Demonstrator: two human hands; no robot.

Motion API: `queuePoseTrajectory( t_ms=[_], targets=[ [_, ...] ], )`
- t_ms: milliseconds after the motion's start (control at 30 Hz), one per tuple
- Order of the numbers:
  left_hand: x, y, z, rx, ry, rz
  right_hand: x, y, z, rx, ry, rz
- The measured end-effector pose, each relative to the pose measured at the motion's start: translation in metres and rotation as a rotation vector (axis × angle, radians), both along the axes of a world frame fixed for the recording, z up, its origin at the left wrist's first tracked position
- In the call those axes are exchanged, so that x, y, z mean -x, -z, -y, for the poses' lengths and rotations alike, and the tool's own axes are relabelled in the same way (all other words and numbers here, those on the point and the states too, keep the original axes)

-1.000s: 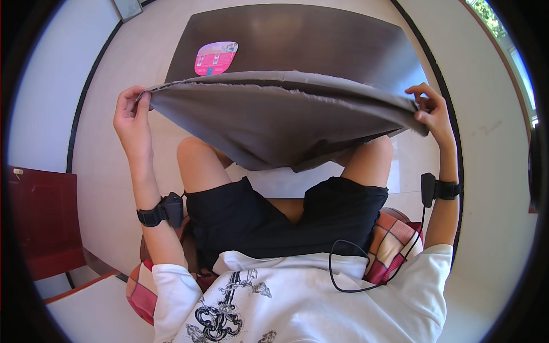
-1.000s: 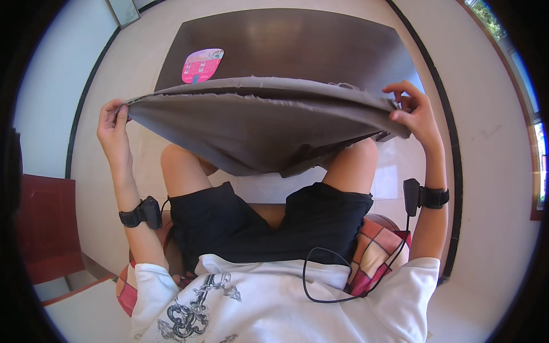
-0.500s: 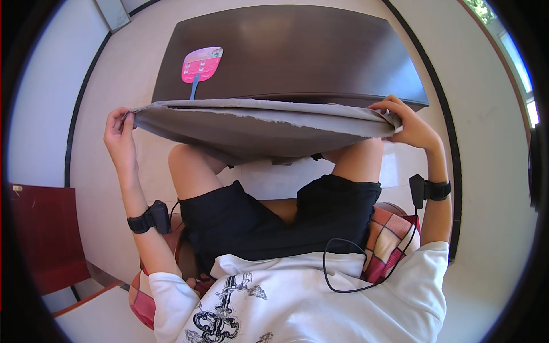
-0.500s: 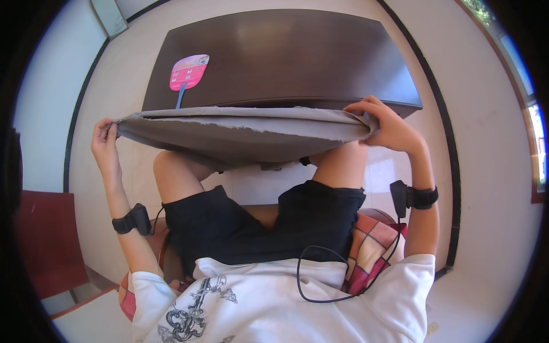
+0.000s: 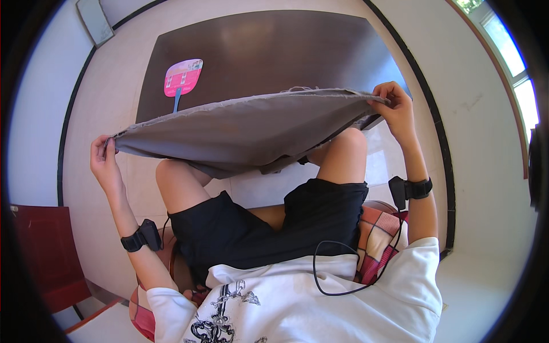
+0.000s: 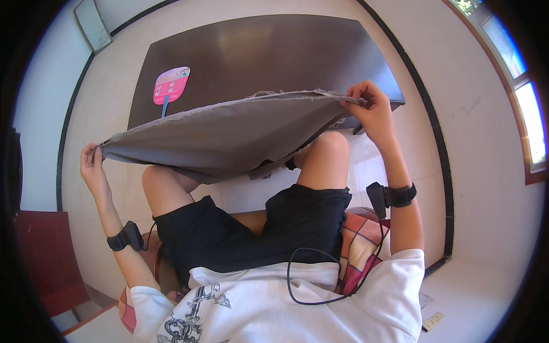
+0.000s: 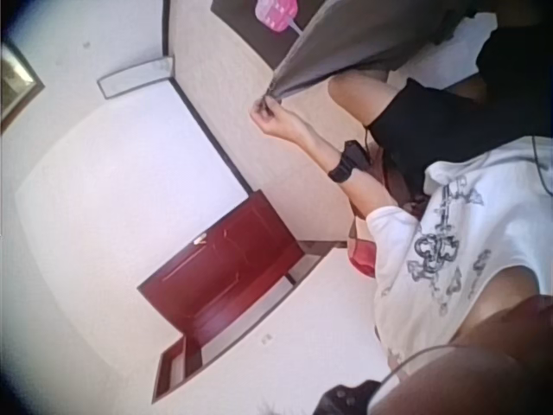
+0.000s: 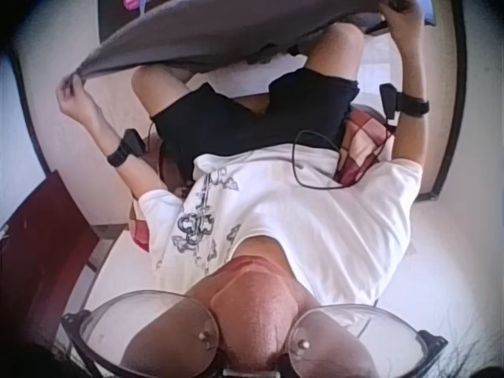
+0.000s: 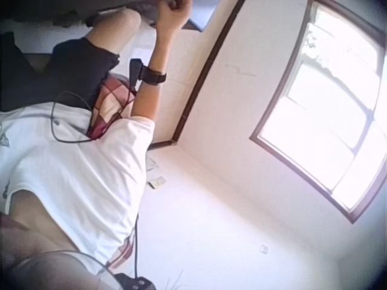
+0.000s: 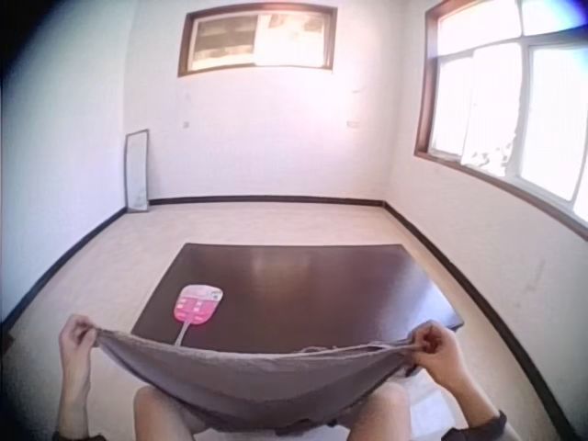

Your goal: Folding a grey cloth on a table while sitting.

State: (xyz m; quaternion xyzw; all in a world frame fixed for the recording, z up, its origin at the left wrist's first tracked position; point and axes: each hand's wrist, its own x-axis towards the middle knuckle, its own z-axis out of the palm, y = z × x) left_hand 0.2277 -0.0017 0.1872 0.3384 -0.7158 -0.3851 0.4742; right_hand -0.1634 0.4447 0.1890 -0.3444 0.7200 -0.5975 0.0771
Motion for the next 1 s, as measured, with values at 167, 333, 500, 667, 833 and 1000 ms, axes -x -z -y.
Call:
queuePoseTrajectory(
  t_ms=[167, 333, 500, 667, 833, 1000],
  targets=[
    [-0.002, 0.0, -0.001, 0.011, -0.024, -0.005, -0.001, 0.004, 0.006, -0.007, 0.069, -0.38],
    [-0.003, 0.001, 0.001, 0.017, 0.0, -0.007, -0.01, -0.005, 0.008, -0.147, 0.117, -0.564],
    [-0.006, 0.002, 0.004, 0.018, 0.003, -0.008, -0.016, -0.01, 0.014, -0.181, 0.169, -0.546],
    [-0.006, 0.0, 0.002, 0.033, 0.004, -0.01, -0.009, -0.003, 0.009, -0.209, 0.271, -0.498],
    [-0.01, 0.0, 0.0, 0.042, -0.005, 0.005, -0.007, -0.005, 0.007, -0.269, 0.333, -0.424],
    [-0.007, -0.003, 0.0, 0.056, -0.009, 0.026, 0.004, -0.01, 0.007, -0.251, 0.211, -0.554]
  ],
)
